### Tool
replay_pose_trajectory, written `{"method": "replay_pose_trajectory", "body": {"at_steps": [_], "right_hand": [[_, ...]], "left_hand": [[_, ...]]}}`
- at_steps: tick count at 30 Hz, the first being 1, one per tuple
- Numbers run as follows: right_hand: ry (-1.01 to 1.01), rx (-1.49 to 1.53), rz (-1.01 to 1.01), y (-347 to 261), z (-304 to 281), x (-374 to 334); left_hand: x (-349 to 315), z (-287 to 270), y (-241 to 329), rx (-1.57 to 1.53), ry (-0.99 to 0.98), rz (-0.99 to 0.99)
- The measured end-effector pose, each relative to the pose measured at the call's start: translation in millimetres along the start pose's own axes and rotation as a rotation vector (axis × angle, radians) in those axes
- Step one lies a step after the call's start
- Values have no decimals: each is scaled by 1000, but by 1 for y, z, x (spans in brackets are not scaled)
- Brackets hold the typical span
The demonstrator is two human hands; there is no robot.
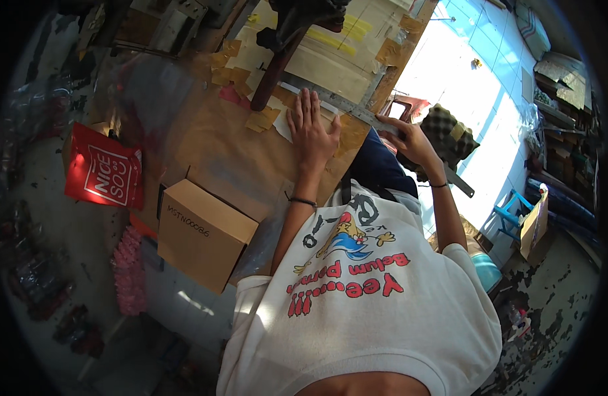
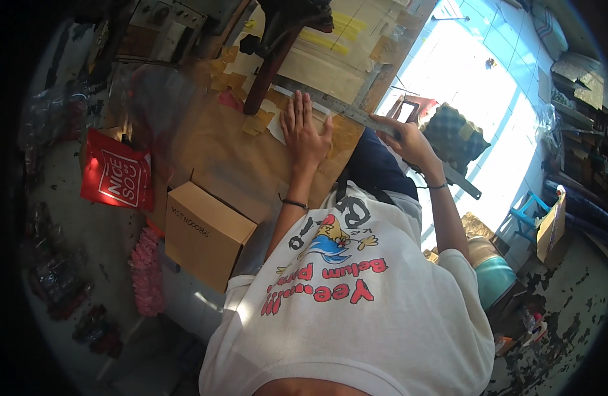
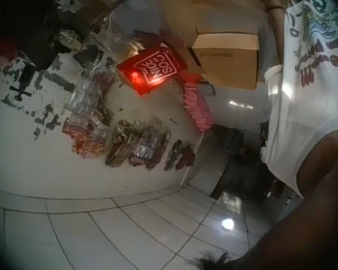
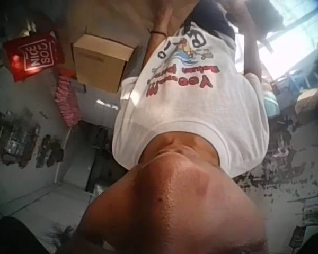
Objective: The person uses a ruler to measure plastic sheets on a machine worktable, handles adhesive tape, and places a cardboard box on the table.
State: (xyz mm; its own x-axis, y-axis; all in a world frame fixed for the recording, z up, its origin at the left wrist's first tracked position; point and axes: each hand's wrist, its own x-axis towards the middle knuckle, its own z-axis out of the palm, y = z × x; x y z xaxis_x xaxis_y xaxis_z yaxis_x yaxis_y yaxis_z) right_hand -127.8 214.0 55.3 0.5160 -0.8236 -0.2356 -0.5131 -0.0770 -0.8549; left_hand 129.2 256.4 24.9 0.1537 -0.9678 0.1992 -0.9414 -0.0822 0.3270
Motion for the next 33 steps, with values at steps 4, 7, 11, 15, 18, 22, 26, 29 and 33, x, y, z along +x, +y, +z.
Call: {"method": "replay_pose_trajectory", "body": {"at_steps": [4,7,11,15,18,22,26,29,33], "right_hand": [[31,-58,-19,11,-1,0],[35,-22,-36,12,1,1],[7,-30,1,3,0,1],[4,47,21,0,4,-3],[-68,88,125,-12,-2,-1],[-82,83,143,-2,0,8],[-147,-1,185,-20,-6,19],[-151,58,288,-17,1,26],[-112,-31,390,-2,11,26]], "left_hand": [[2,2,3,17,-15,23],[1,3,3,35,-28,14],[-2,3,-1,29,-6,15],[-6,2,1,-24,-18,0],[-7,1,-1,-42,-31,5],[-4,-3,-2,-80,-16,-48],[2,-13,-5,-88,-39,-76],[4,-14,-8,-118,-55,-88],[0,-13,-15,-175,-107,-99]]}}
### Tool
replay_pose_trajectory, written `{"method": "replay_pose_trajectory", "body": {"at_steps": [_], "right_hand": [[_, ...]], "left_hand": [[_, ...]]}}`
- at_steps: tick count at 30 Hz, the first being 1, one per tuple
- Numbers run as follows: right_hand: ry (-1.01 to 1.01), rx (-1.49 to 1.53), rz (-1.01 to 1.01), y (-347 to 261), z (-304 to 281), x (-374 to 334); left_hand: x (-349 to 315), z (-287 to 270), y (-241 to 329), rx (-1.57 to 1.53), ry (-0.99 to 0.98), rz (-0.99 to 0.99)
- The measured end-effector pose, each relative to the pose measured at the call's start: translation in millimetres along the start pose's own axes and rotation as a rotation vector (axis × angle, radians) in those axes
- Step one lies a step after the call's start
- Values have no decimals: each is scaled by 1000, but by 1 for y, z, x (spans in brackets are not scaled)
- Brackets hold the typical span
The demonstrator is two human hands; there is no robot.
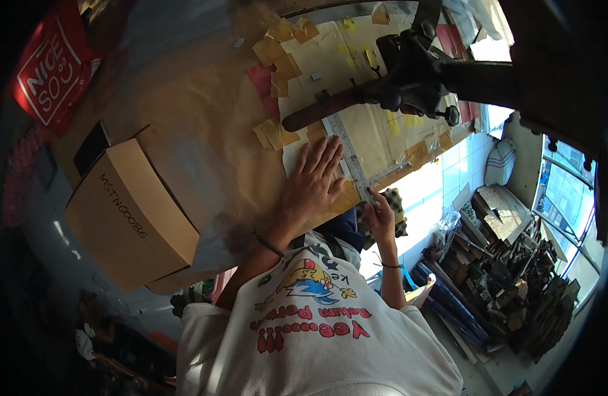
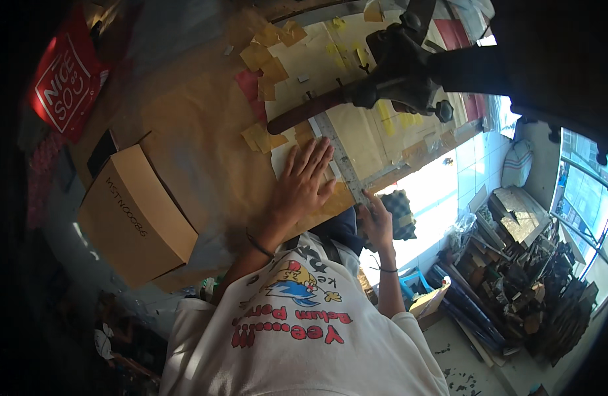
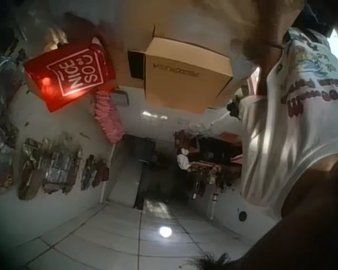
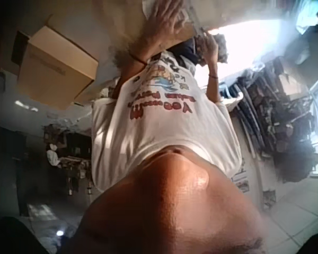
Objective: The person uses a ruler to measure plastic sheets on a machine worktable, handles adhesive tape, and places a cardboard box on the table.
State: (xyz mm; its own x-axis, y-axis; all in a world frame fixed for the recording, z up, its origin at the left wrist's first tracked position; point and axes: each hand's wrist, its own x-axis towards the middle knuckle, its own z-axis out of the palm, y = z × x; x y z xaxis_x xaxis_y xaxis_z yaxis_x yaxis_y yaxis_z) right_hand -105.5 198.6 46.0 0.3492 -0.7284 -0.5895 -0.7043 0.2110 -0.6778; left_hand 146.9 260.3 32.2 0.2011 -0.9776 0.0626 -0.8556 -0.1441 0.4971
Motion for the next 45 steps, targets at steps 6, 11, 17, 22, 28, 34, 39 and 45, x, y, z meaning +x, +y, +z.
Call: {"method": "replay_pose_trajectory", "body": {"at_steps": [6,11,17,22,28,34,39,45], "right_hand": [[37,111,89,4,1,-8],[12,205,75,7,0,-9],[8,227,148,1,-2,-11],[2,269,113,0,3,-10],[1,294,106,7,1,-12],[11,263,110,6,1,-14],[35,328,99,14,0,-19],[62,312,149,8,2,-19]], "left_hand": [[0,-3,-5,-59,-98,-32],[-1,5,-3,11,-127,-57],[-2,12,-3,106,-89,-41],[-3,11,-4,172,-118,-7],[-3,10,-6,153,-113,11],[-4,8,-10,124,-137,61],[-14,22,1,24,-126,-28],[-8,11,-9,109,-152,106]]}}
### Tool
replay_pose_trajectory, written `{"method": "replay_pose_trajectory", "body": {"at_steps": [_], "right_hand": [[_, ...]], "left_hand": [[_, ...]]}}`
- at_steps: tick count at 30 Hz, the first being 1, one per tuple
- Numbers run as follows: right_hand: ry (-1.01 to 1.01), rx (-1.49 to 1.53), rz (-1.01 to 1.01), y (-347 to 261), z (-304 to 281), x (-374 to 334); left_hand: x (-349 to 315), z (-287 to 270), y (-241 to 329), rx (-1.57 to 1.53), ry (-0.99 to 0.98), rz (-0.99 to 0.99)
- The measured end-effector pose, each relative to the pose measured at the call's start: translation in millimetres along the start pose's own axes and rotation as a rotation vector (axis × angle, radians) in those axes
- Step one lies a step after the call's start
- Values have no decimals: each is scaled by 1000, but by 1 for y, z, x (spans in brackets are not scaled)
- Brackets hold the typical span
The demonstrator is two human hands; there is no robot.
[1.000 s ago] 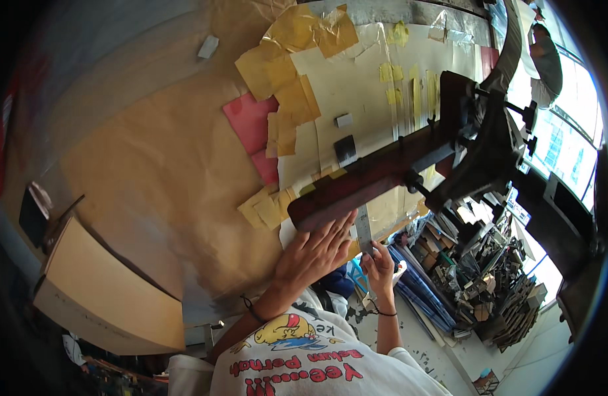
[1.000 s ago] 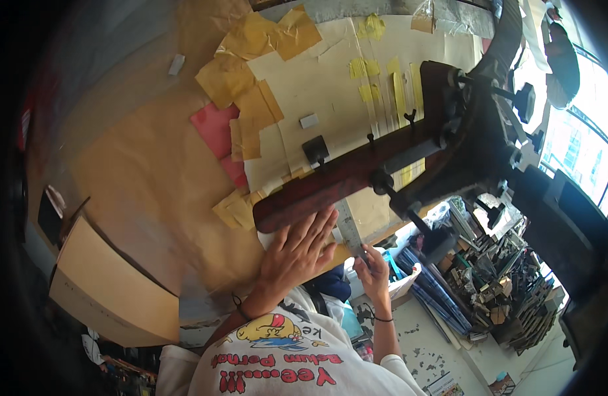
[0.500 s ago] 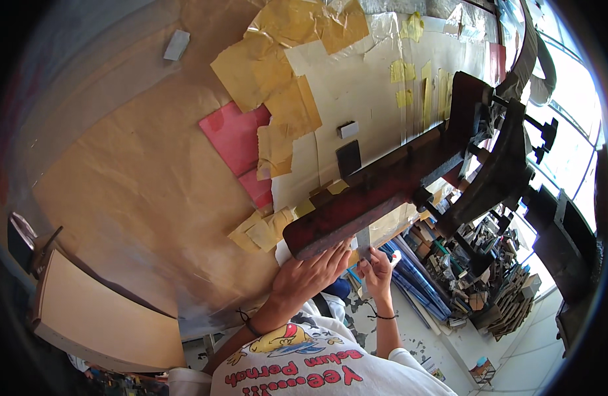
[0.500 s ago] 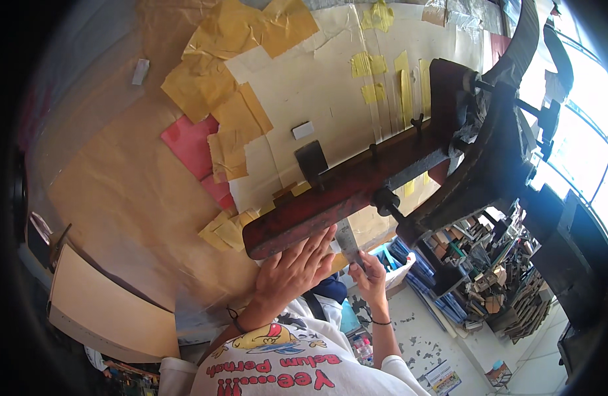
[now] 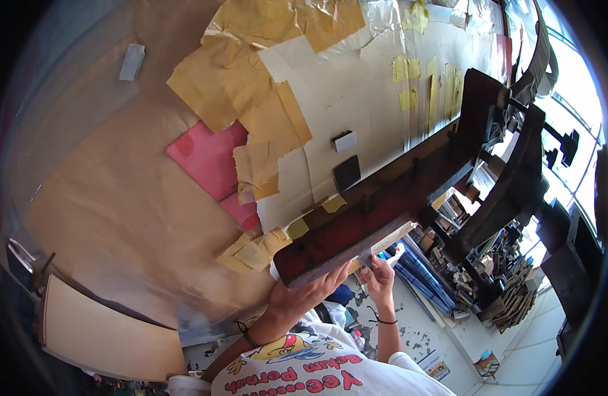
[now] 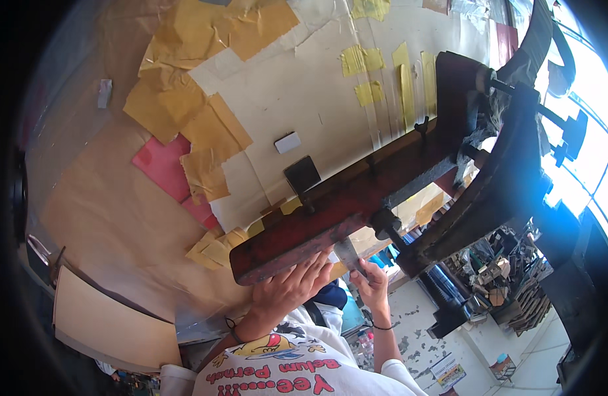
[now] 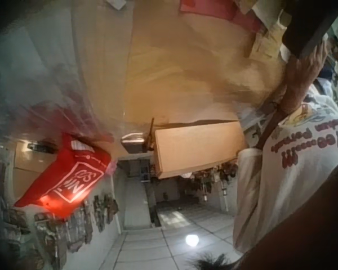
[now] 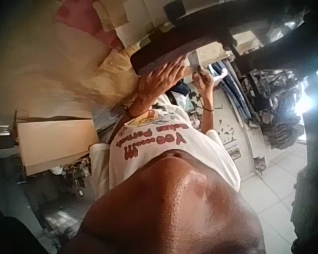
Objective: The person uses a ruler to measure plastic sheets on a machine worktable, handles adhesive tape, and places a cardboard box on the table.
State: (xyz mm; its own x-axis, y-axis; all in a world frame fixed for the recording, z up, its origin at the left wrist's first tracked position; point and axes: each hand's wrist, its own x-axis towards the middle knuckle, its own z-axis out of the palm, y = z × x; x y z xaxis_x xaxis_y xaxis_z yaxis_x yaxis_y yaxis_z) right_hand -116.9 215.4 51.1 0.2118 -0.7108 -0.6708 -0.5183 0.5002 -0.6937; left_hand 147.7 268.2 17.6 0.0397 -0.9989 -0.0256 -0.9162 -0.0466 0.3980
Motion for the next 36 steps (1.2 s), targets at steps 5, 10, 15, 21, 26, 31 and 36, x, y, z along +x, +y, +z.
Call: {"method": "replay_pose_trajectory", "body": {"at_steps": [5,10,15,21,26,31,36], "right_hand": [[-15,21,-26,4,-7,-2],[-70,-68,-58,5,-6,-1],[-54,-57,-59,11,-10,-3],[-72,-58,-125,8,-8,0],[-49,-71,-105,8,-9,-1],[-45,-101,-84,8,-11,-1],[-31,-67,-88,6,-8,0]], "left_hand": [[-4,3,5,42,-9,36],[-8,7,8,-30,-31,39],[-14,10,10,-75,-73,52],[-20,17,9,-30,2,143],[-38,27,18,-137,-58,172],[-31,23,14,-34,-37,230],[-25,19,16,65,-40,218]]}}
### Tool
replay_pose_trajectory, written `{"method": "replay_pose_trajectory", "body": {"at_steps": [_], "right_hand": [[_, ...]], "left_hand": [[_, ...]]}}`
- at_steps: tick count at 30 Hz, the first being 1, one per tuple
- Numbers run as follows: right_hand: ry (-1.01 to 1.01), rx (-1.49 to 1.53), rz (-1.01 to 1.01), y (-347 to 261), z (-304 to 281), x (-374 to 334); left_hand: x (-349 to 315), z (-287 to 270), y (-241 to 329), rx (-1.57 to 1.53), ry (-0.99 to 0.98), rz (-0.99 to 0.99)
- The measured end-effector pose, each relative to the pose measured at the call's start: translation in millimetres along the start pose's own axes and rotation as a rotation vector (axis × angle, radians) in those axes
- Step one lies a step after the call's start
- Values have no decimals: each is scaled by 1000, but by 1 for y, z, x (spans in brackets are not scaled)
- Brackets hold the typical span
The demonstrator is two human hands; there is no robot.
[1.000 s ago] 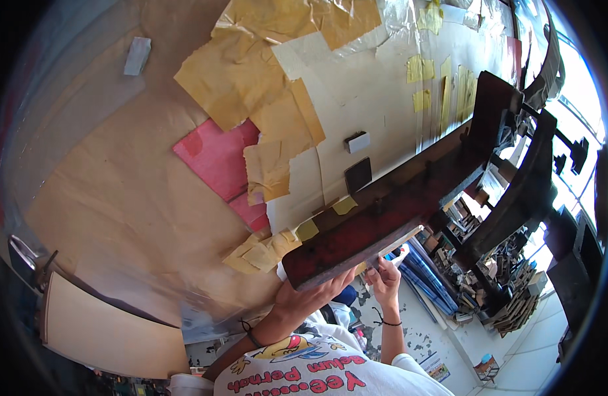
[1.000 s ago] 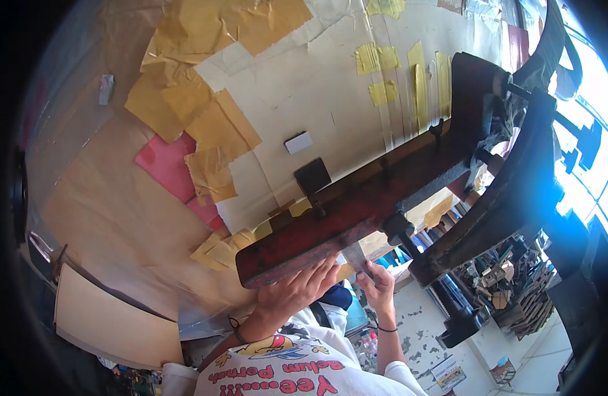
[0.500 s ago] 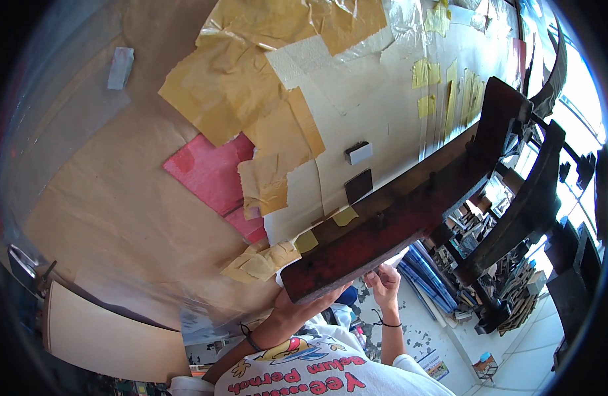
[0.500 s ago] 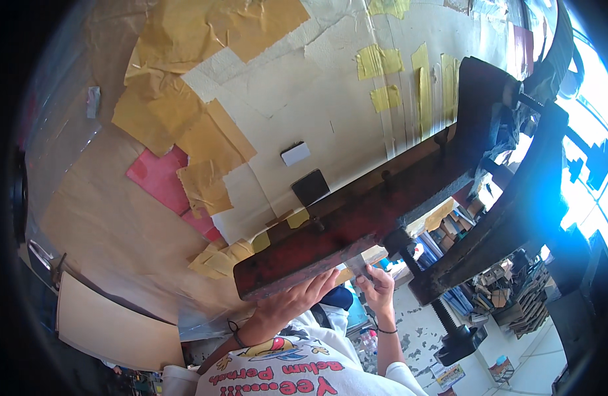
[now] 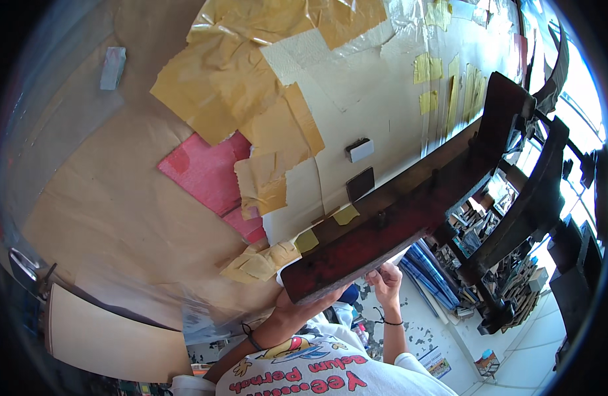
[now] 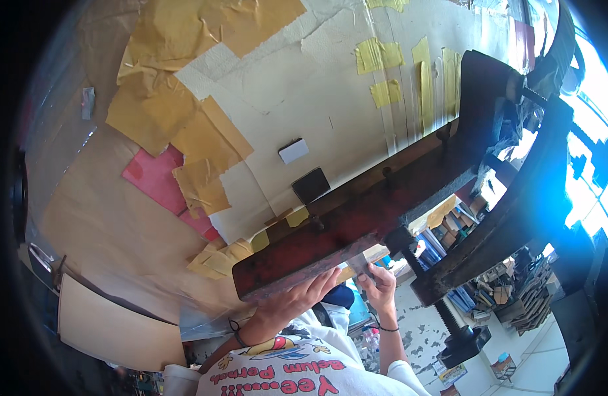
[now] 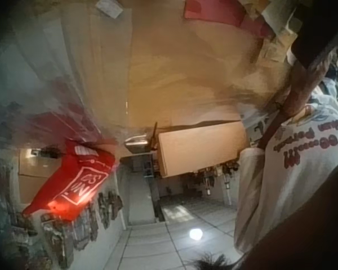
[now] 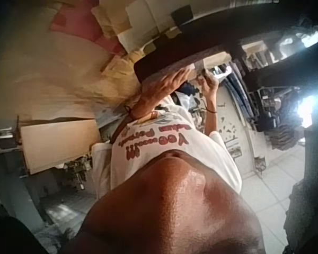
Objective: The person uses a ruler to measure plastic sheets on a machine worktable, handles adhesive tape, and places a cardboard box on the table.
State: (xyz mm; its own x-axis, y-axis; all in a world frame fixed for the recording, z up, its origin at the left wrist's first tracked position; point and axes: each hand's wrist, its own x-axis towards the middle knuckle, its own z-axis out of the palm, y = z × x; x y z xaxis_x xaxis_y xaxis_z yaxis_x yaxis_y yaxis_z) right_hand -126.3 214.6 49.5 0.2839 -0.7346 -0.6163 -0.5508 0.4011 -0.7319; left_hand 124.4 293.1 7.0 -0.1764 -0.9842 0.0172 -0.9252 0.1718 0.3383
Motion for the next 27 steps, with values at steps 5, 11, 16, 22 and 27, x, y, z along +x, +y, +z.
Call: {"method": "replay_pose_trajectory", "body": {"at_steps": [5,11,16,22,27], "right_hand": [[3,7,-11,2,0,-1],[-7,4,17,2,-2,-2],[14,27,9,3,0,-2],[58,5,53,0,2,-2],[-19,-33,55,8,-10,-3]], "left_hand": [[1,-2,-1,-97,13,-80],[2,-1,-3,-148,10,-85],[-5,5,3,-191,16,-96],[-10,6,11,-161,-32,-87],[-19,16,19,-281,-22,-79]]}}
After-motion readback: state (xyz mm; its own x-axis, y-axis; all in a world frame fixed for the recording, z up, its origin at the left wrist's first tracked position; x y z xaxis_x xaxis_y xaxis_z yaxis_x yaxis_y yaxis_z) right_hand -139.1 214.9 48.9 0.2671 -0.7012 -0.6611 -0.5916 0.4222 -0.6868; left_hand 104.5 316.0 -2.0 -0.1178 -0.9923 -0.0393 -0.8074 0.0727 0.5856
